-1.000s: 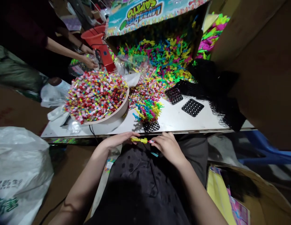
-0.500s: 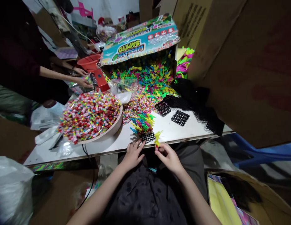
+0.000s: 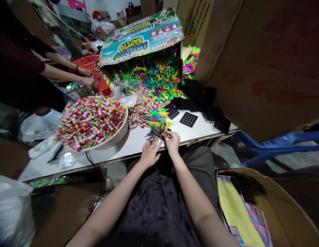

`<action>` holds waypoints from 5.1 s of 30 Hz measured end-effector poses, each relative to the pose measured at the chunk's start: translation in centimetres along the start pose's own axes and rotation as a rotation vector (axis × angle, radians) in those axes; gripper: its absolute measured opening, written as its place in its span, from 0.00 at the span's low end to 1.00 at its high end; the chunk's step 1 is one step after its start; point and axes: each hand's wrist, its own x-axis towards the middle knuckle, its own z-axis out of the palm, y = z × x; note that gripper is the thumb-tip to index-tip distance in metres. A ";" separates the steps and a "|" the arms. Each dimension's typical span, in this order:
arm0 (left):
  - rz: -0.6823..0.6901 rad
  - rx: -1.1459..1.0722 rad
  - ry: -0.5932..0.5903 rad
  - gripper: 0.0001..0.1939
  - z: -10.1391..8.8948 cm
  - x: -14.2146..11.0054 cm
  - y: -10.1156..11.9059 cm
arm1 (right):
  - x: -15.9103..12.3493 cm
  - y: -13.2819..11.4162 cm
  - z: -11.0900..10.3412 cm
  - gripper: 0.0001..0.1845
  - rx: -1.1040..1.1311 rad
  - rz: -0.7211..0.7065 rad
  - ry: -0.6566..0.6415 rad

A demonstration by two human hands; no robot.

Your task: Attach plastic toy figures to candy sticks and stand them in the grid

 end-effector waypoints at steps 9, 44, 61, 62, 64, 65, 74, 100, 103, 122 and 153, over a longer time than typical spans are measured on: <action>0.024 -0.021 0.035 0.32 0.3 -0.7 -0.3 | -0.2 -0.4 2.0 0.11 -0.096 0.007 0.036; 0.029 -0.098 0.098 0.30 1.3 -0.2 -0.4 | -1.1 -0.5 3.4 0.11 -0.291 -0.068 0.160; 0.062 -0.122 0.398 0.10 -12.5 7.5 -0.3 | -1.0 -0.3 3.3 0.04 -0.321 -0.122 0.098; 0.075 -0.106 0.373 0.09 -12.3 7.8 -0.4 | -1.0 -0.3 3.3 0.04 -0.328 -0.123 0.097; 0.095 -0.079 0.350 0.08 -12.0 8.0 -0.5 | -0.9 -0.4 3.3 0.03 -0.329 -0.127 0.100; 0.102 -0.068 0.350 0.09 -11.8 8.0 -0.5 | -0.9 -0.4 3.2 0.03 -0.321 -0.130 0.100; 0.124 0.035 0.388 0.15 -11.1 8.2 -0.1 | -0.6 -0.5 3.0 0.02 -0.251 -0.136 0.087; 0.108 -0.132 0.441 0.07 -10.5 8.3 -0.6 | -1.0 -1.1 4.1 0.01 -0.408 -0.140 0.068; 0.083 -0.174 0.446 0.07 -10.4 8.2 -0.4 | -1.1 -1.0 4.3 0.02 -0.434 -0.154 0.089; -0.040 -0.309 0.540 0.18 -9.2 6.9 -1.3 | -1.0 -1.8 4.3 0.06 -0.446 -0.151 0.123; -0.159 -0.545 0.374 0.13 0.3 -6.6 -1.4 | -0.9 -0.5 4.2 0.09 -0.443 -0.189 0.044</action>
